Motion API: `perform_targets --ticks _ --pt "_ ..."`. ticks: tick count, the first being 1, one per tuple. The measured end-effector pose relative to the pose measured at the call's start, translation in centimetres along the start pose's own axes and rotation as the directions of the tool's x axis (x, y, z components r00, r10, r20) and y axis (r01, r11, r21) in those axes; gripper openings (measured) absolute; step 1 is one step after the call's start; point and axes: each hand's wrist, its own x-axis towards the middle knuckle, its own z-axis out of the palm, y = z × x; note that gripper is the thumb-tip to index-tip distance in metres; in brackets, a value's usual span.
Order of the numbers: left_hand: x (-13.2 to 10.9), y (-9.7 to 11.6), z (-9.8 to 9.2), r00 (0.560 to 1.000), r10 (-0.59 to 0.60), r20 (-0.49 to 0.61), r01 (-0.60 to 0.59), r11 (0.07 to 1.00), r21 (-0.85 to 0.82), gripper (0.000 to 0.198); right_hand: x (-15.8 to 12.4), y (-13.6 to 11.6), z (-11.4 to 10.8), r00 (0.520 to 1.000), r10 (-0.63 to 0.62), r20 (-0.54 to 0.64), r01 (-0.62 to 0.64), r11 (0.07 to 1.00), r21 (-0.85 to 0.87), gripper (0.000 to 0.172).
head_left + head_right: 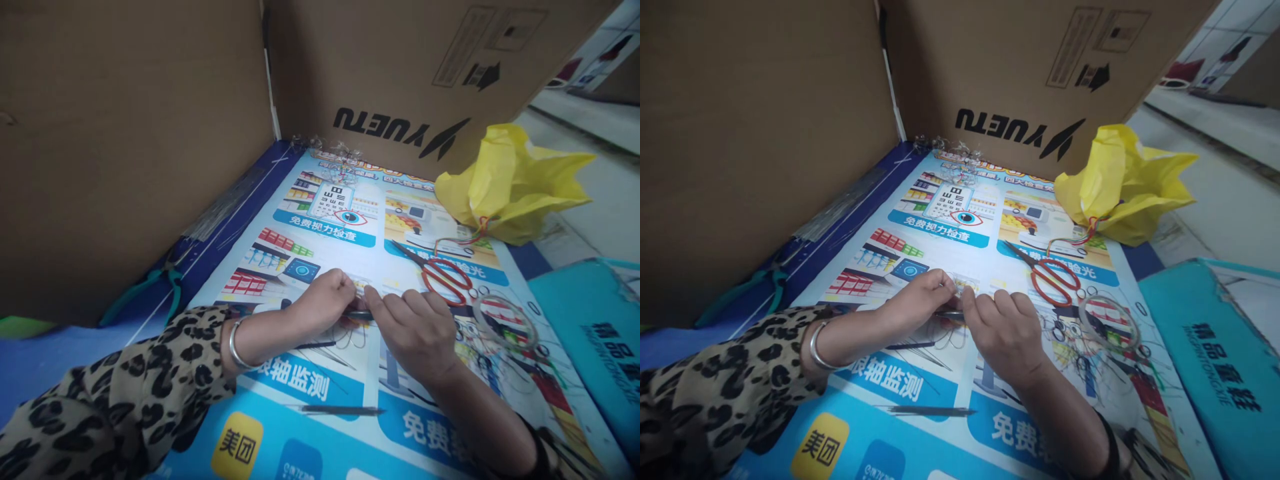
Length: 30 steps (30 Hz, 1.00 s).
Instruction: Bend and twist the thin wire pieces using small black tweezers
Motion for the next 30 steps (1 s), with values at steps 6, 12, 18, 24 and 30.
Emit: perform_targets --ticks 6,12,18,24,30 --pt "-0.1 0.3 -0.4 0.988 0.15 -0.021 -0.14 0.959 0.248 0.011 0.0 -0.1 -0.4 0.998 0.02 0.061 -0.019 0.999 -0.029 0.016" --pt "-0.3 0.7 -0.6 0.943 0.333 0.019 -0.295 0.807 0.512 0.007 -0.1 -0.9 -0.7 0.976 0.09 0.196 -0.083 0.995 -0.046 0.013" --pt "-0.8 0.6 -1.1 0.871 0.431 0.236 -0.446 0.492 0.748 0.012 0.0 -0.8 -0.8 0.803 0.19 0.564 -0.281 0.957 0.077 0.011" --pt "-0.6 0.0 -2.0 0.553 0.499 0.667 -0.795 0.079 0.601 0.025 0.7 0.3 -1.5 0.602 0.136 0.787 -0.43 0.886 0.176 0.019" --pt "-0.2 1.3 -2.2 0.729 0.648 0.221 -0.574 0.402 0.714 0.015 0.3 1.7 -0.4 0.705 0.058 0.707 -0.406 0.85 0.335 0.014"
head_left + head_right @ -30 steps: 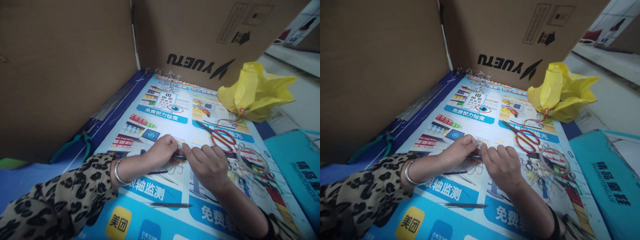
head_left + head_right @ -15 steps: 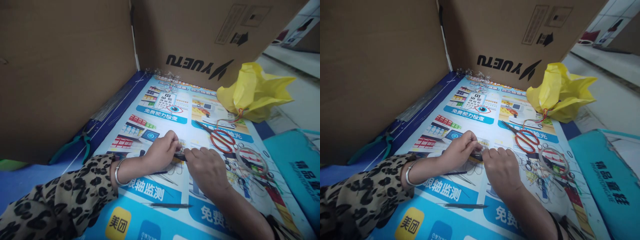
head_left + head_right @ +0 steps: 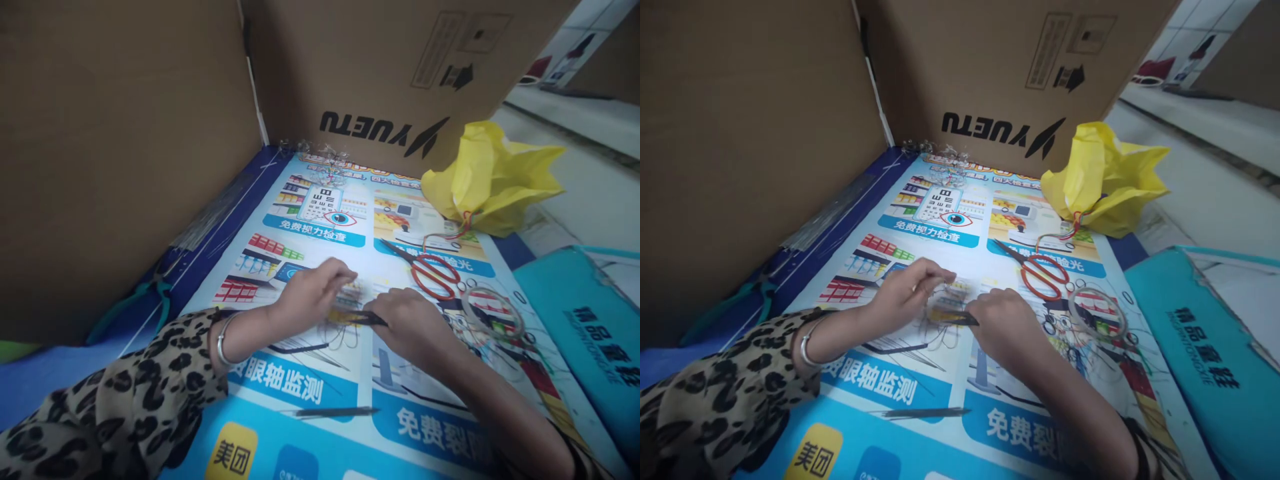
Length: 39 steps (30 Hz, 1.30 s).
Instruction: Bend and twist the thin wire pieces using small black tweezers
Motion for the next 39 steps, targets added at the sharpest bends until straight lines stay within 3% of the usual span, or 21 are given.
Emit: perform_targets --ticks 3,6,8,11,18,22,28,39 --pt "0.9 -0.3 -0.3 0.996 -0.081 -0.041 0.077 0.994 -0.076 0.011 0.2 1.0 0.0 0.983 0.157 -0.099 -0.122 0.949 0.291 0.025" --pt "1.6 -0.4 0.1 1.0 -0.001 0.001 0.001 0.998 -0.063 0.009 0.4 1.0 0.0 0.919 0.328 -0.22 -0.161 0.82 0.55 0.028" --pt "1.9 -0.3 0.6 0.996 0.082 0.031 -0.079 0.993 -0.089 0.008 0.5 0.6 0.2 0.896 0.344 -0.28 -0.106 0.779 0.618 0.029" --pt "2.3 0.0 1.2 0.989 0.134 0.058 -0.125 0.982 -0.139 0.008 0.5 0.1 0.9 0.881 0.333 -0.338 -0.05 0.773 0.632 0.026" --pt "3.3 0.4 0.8 0.989 0.027 0.145 -0.009 0.992 -0.125 0.008 0.7 0.8 2.3 0.893 0.352 -0.28 -0.053 0.7 0.712 0.027" --pt "3.5 -0.8 -0.3 0.993 0.008 0.114 -0.017 0.997 0.075 0.015 1.0 1.3 2.7 0.877 0.336 -0.344 -0.012 0.731 0.683 0.023" --pt "2.7 -4.0 -1.2 0.977 -0.04 0.21 -0.047 0.919 0.393 0.02 1.2 1.5 3.0 0.877 0.29 -0.382 0.013 0.781 0.624 0.024" --pt "2.6 -4.3 -0.2 0.972 -0.046 0.23 -0.033 0.944 0.328 0.006 1.5 1.4 3.5 0.883 0.202 -0.423 0.077 0.828 0.555 0.015"
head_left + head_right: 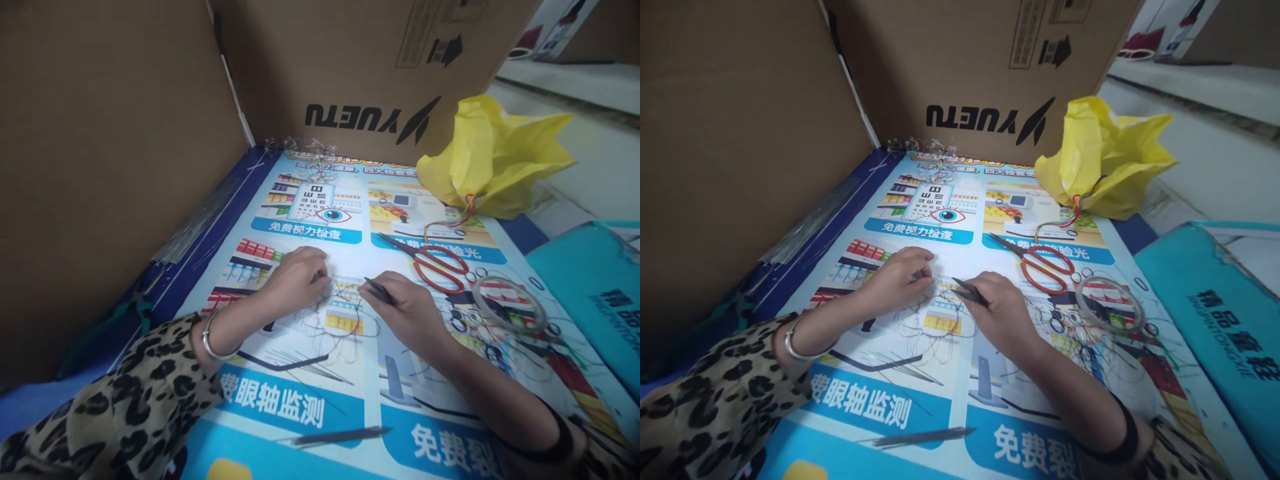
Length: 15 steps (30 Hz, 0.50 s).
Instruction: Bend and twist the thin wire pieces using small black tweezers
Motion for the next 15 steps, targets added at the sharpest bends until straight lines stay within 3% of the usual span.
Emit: perform_targets --ticks 6,15 --pt "-0.2 1.0 0.2 0.995 -0.083 -0.053 0.077 0.991 -0.109 0.008 -0.1 -0.2 0.0 1.0 -0.003 -0.015 0.003 1.0 0.004 0.015" --pt "-0.7 2.6 -0.5 0.966 -0.255 0.053 0.259 0.923 -0.283 0.011 -0.3 -0.4 -0.2 0.997 0.008 -0.076 -0.007 1.0 0.015 0.015"
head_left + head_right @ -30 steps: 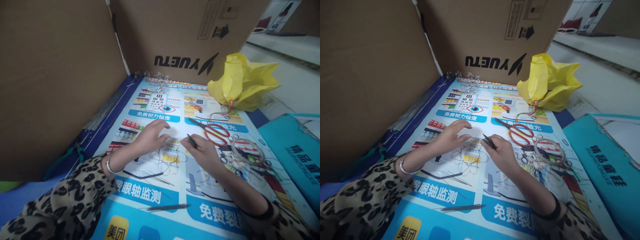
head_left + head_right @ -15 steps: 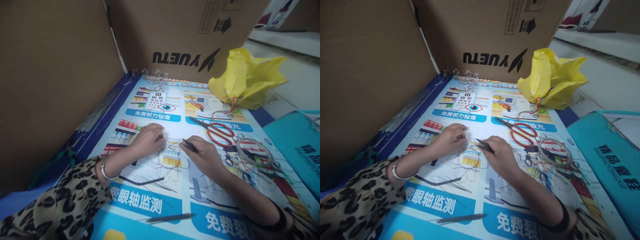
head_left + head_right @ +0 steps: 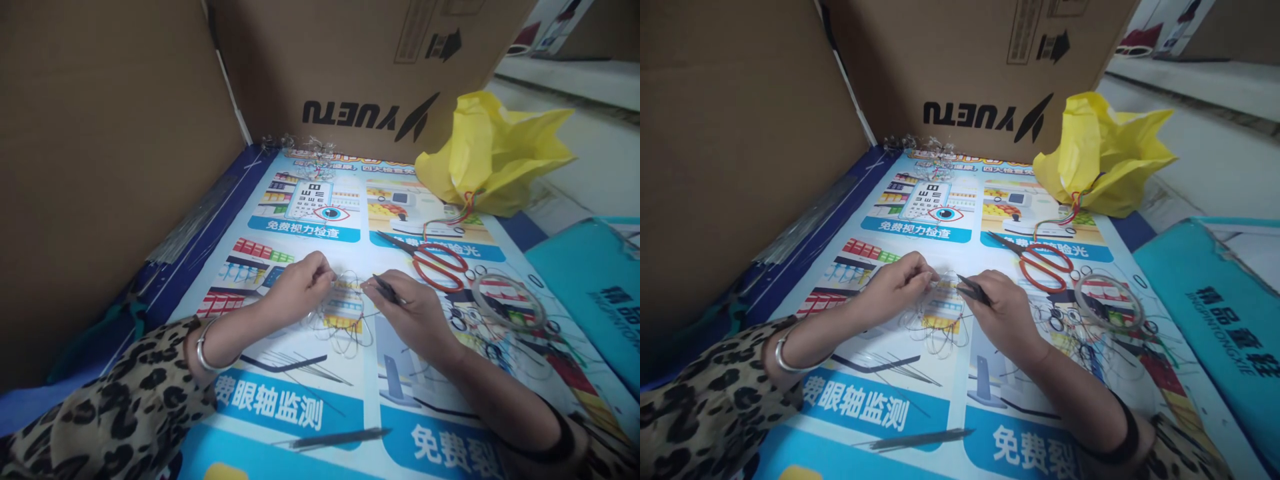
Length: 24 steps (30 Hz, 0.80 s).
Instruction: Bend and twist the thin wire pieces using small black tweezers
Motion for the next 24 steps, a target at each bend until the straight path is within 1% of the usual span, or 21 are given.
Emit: perform_targets --ticks 3,7,9,12,17,24 --pt "-0.14 0.22 0.01 1.0 -0.023 0.017 0.024 0.998 -0.05 0.011 -0.01 0.05 0.02 0.999 -0.042 -0.002 0.042 0.999 -0.013 0.012" --pt "-0.29 0.15 0.27 0.999 -0.025 0.048 0.032 0.987 -0.154 0.009 -0.09 0.09 0.1 0.993 -0.115 0.004 0.115 0.993 -0.036 0.011" --pt "-0.33 0.11 0.42 0.998 -0.027 0.05 0.035 0.983 -0.18 0.008 -0.14 0.06 0.16 0.99 -0.143 0.013 0.143 0.988 -0.051 0.011" --pt "-0.35 0.17 0.51 0.998 -0.024 0.055 0.033 0.984 -0.174 0.008 -0.19 -0.03 0.21 0.987 -0.162 0.013 0.163 0.983 -0.084 0.012" --pt "-0.33 0.33 0.43 0.997 -0.025 0.071 0.037 0.985 -0.171 0.008 -0.18 0.0 0.09 0.977 -0.214 -0.023 0.21 0.971 -0.112 0.012" --pt "-0.24 0.03 0.48 0.998 -0.026 0.065 0.036 0.987 -0.155 0.008 -0.28 0.77 0.01 0.966 -0.258 0.002 0.253 0.945 -0.209 0.019"
